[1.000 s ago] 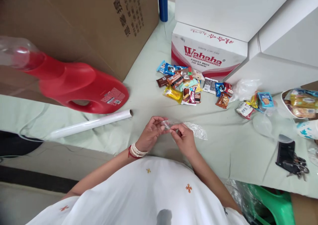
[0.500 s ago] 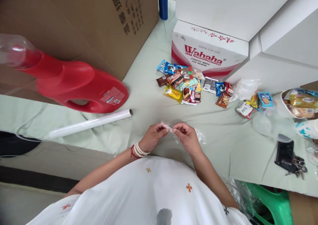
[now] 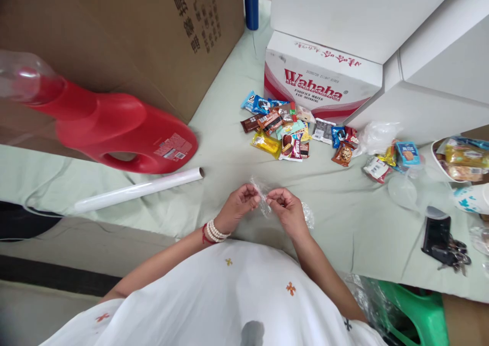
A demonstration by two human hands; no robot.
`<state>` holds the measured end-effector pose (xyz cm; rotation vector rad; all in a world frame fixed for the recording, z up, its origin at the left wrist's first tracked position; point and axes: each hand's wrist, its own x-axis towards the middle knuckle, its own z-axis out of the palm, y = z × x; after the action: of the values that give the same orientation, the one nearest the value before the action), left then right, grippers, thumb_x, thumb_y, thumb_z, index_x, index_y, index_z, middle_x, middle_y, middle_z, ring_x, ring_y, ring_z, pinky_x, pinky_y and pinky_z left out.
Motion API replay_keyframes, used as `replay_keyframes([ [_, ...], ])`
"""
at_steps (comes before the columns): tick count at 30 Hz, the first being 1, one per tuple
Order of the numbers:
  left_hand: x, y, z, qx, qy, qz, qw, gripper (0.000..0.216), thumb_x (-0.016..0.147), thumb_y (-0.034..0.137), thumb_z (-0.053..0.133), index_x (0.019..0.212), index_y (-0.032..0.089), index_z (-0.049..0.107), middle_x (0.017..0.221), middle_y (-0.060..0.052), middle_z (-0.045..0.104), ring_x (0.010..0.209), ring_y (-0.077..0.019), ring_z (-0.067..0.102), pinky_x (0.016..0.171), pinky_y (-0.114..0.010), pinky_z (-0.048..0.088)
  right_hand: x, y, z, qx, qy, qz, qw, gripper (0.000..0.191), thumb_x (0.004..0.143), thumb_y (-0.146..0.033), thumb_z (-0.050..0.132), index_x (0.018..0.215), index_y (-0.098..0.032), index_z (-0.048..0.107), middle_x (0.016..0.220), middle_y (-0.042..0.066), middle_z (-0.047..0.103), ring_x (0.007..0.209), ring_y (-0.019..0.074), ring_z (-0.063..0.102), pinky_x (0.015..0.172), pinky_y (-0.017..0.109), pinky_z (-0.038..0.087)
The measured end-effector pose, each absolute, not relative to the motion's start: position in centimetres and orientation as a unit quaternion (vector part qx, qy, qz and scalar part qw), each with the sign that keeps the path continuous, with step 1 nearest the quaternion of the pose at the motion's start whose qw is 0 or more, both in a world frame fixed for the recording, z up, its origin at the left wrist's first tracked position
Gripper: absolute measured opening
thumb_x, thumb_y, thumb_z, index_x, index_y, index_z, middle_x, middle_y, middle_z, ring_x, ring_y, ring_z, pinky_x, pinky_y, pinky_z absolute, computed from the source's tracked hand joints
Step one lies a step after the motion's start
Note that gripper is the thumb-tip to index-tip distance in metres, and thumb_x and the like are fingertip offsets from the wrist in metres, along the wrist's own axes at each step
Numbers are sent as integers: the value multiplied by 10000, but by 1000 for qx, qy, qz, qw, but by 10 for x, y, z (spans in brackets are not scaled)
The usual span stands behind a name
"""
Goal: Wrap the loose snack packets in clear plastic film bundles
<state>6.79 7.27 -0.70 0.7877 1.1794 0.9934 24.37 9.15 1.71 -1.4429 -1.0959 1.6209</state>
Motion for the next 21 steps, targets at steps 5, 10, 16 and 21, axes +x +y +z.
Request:
replay_keyframes([
  [5, 67, 73, -8, 376, 524, 417, 641, 387, 740, 513, 824, 764, 159, 669, 736, -5, 647, 712, -140, 555, 704, -281, 444, 244, 88, 16, -566, -412, 609, 372, 295, 748, -423, 822, 906, -209, 696, 830, 5, 698, 635, 116, 510, 578, 244, 391],
  [10, 61, 72, -7, 337, 541, 431, 639, 394, 703, 510, 840, 728, 174, 636, 671, 32, 592, 649, -110, 495, 657, -260, 415, 251, 86, 20, -582, -395, 573, 420, 282, 771, -416, 806, 919, -212, 680, 805, 2, 682, 648, 122, 521, 574, 244, 393],
  [16, 71, 72, 1, 358, 514, 415, 660, 377, 750, 525, 808, 815, 169, 702, 752, 0, 665, 698, -130, 553, 701, -279, 447, 252, 82, 19, -589, -404, 559, 421, 309, 777, -431, 809, 947, -220, 660, 846, 18, 701, 677, 139, 563, 568, 250, 405],
  [21, 81, 79, 3, 364, 509, 416, 660, 372, 716, 500, 832, 775, 155, 705, 745, -18, 673, 699, -139, 560, 695, -285, 451, 247, 78, 19, -578, -426, 553, 423, 281, 815, -413, 793, 969, -217, 661, 847, 15, 692, 707, 142, 567, 624, 262, 435],
])
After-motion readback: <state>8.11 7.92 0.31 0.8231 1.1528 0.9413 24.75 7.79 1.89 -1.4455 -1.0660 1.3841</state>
